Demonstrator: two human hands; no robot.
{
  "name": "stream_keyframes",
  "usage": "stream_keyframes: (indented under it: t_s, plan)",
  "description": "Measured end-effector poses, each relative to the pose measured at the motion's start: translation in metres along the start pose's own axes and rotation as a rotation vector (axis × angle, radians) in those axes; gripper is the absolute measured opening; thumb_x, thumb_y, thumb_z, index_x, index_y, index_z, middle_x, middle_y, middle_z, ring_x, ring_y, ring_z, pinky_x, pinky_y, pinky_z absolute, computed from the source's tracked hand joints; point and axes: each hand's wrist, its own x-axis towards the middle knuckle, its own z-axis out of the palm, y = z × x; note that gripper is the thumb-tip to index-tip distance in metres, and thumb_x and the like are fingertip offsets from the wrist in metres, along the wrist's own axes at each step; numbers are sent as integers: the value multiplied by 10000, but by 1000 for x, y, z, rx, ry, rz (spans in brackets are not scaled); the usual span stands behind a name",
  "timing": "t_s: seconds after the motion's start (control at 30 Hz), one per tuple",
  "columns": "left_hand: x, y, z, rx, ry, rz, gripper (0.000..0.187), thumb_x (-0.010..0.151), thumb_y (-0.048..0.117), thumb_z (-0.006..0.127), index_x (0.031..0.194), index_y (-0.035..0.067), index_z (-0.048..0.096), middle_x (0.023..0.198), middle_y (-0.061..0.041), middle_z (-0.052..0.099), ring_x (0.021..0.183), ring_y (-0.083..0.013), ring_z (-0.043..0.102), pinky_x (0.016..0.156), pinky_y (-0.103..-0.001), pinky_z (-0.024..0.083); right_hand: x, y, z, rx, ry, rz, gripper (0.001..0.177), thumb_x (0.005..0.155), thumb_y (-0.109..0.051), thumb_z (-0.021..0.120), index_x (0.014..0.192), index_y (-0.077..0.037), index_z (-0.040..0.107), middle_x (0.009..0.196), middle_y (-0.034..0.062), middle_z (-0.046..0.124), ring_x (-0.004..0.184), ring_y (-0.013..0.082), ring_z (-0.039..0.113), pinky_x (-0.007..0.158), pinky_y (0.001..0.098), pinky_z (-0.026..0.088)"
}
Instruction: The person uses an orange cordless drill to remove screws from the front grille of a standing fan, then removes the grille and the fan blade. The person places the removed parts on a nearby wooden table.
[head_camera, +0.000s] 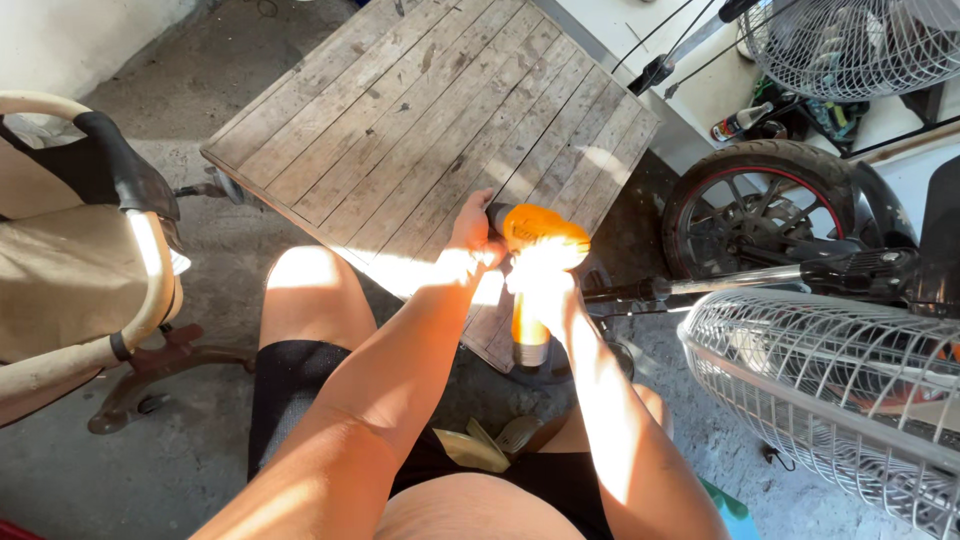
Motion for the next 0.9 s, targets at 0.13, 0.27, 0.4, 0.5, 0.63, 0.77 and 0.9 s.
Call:
stream_keyframes:
  t_s: [0.13, 0.27, 0.4, 0.5, 0.63, 0.77, 0.9]
  plan:
    - [8, 7, -12, 196, 16, -63, 253, 987, 278, 591, 1047, 33, 578, 902, -147, 664, 841, -317, 697, 762, -494, 626, 4, -24, -7, -67, -50, 30, 224, 955, -147, 638, 1127, -7, 608, 928, 108, 664, 825, 193, 645, 717, 320, 530]
    - [7, 16, -17, 445, 13, 105, 342, 996, 337, 652, 1135, 25, 652, 960, -160, 681, 834, -289, 676, 714, -412, 586, 17, -44, -14, -83, -76, 44, 209, 958, -153, 633, 1109, -11, 606, 916, 104, 659, 815, 193, 642, 711, 321, 529]
    - [-20, 19, 3, 406, -118, 23, 460, 991, 467, 615, 1138, 31, 635, 1012, -157, 651, 810, -292, 691, 687, -415, 642, 21, -46, -18, -54, -60, 41, 196, 961, -158, 628, 1092, -15, 603, 903, 100, 654, 804, 194, 639, 706, 321, 529]
    - [-52, 14, 29, 294, -311, 118, 405, 978, 442, 631, 1133, 67, 630, 1094, -167, 684, 859, -297, 717, 605, -464, 582, 15, -40, -15, 23, -27, 26, 187, 963, -163, 624, 1079, -17, 601, 894, 97, 649, 797, 195, 637, 702, 322, 529]
    - [-83, 3, 60, 282, -468, 185, 350, 970, 419, 632, 1132, 109, 614, 1158, -148, 726, 732, -261, 689, 445, -381, 506, 6, -21, -5, 161, 0, 18, 177, 966, -168, 620, 1062, -21, 599, 881, 92, 644, 787, 196, 634, 697, 322, 528]
    - [-99, -5, 79, 350, -376, 177, 271, 978, 350, 594, 1047, 89, 577, 1088, -195, 729, 664, -266, 705, 300, -325, 407, 4, -8, 5, 331, 29, -20, 168, 969, -174, 615, 1044, -25, 597, 869, 88, 639, 776, 197, 631, 691, 322, 528]
    - [-108, -3, 87, 531, -337, 344, 175, 967, 271, 569, 1001, 102, 598, 1084, -184, 765, 548, -233, 619, 269, -302, 398, 8, -4, 16, 432, 59, -48, 161, 971, -179, 610, 1027, -29, 594, 856, 84, 633, 766, 198, 628, 686, 323, 527]
